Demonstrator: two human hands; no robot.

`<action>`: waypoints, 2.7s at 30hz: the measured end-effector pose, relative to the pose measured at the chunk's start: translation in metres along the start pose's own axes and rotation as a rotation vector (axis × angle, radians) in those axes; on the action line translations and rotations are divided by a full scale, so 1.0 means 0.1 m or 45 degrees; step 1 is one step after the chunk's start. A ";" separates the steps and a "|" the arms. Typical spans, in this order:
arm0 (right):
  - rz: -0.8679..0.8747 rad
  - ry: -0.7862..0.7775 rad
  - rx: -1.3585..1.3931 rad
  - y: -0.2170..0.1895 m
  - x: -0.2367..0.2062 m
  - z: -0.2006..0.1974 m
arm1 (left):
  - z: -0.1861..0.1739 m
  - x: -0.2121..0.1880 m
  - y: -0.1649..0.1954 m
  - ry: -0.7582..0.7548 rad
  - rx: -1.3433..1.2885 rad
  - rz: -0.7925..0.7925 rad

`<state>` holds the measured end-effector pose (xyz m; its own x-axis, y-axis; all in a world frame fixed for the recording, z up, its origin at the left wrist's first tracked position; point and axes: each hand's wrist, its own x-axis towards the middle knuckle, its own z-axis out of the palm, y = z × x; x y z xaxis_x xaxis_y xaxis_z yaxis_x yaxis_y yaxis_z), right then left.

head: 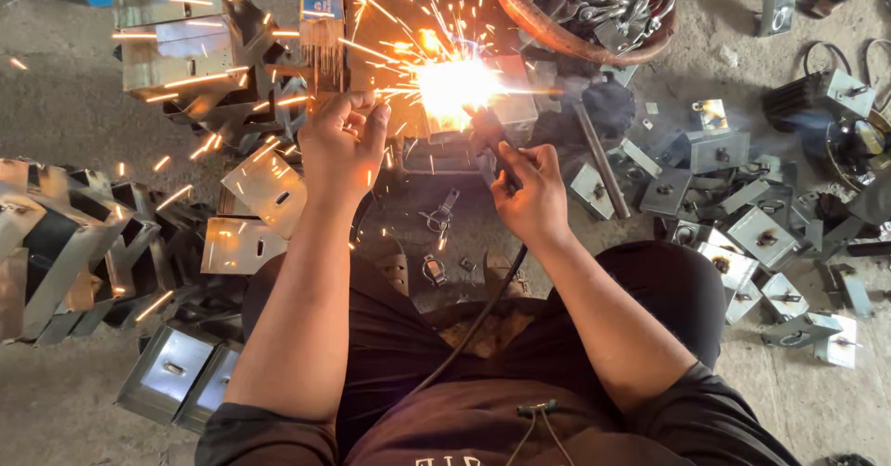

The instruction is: The person sits on the floor and welds metal handles onto rectangular metal boxes using a handheld welding torch. They pick up a box, place a handle on it, weld it in place, and then use a hammer to tap the handle before moving the finished box aside.

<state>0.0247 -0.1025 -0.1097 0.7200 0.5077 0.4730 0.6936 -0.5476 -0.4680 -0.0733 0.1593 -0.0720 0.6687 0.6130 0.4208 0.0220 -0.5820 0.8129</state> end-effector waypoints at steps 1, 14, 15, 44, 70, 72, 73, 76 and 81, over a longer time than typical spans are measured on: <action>-0.017 0.009 -0.003 0.00 0.00 0.00 | 0.00 0.00 0.00 -0.008 -0.087 0.000; 0.209 0.206 0.615 0.36 0.04 -0.18 | 0.02 0.01 -0.08 0.004 -0.118 0.002; 0.375 0.097 0.757 0.41 0.04 -0.16 | 0.03 0.01 -0.10 -0.004 -0.114 0.003; 0.674 -0.057 0.652 0.21 -0.16 0.02 | -0.03 0.03 0.05 -0.008 0.015 0.089; 1.026 0.224 2.128 1.17 -0.60 -2.06 | 0.62 0.34 -0.05 -0.872 0.648 0.025; 1.073 0.383 2.042 1.41 -0.96 -2.28 | 0.75 0.38 -0.08 -0.921 0.726 -0.002; 1.097 0.466 1.995 1.55 -1.13 -2.35 | 0.81 0.41 -0.11 -0.947 0.764 -0.013; 1.246 0.736 1.846 1.97 -1.69 -2.51 | 0.90 0.39 -0.22 -0.886 0.595 0.067; 1.592 0.638 1.815 2.45 -2.60 -2.46 | 0.94 0.27 -0.06 -0.572 0.287 0.572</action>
<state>0.0021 -0.5326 -0.1643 0.8466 -0.0175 -0.5320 -0.4223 0.5865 -0.6912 0.0141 0.1291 -0.1038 0.8923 0.0320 0.4503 -0.2084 -0.8556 0.4738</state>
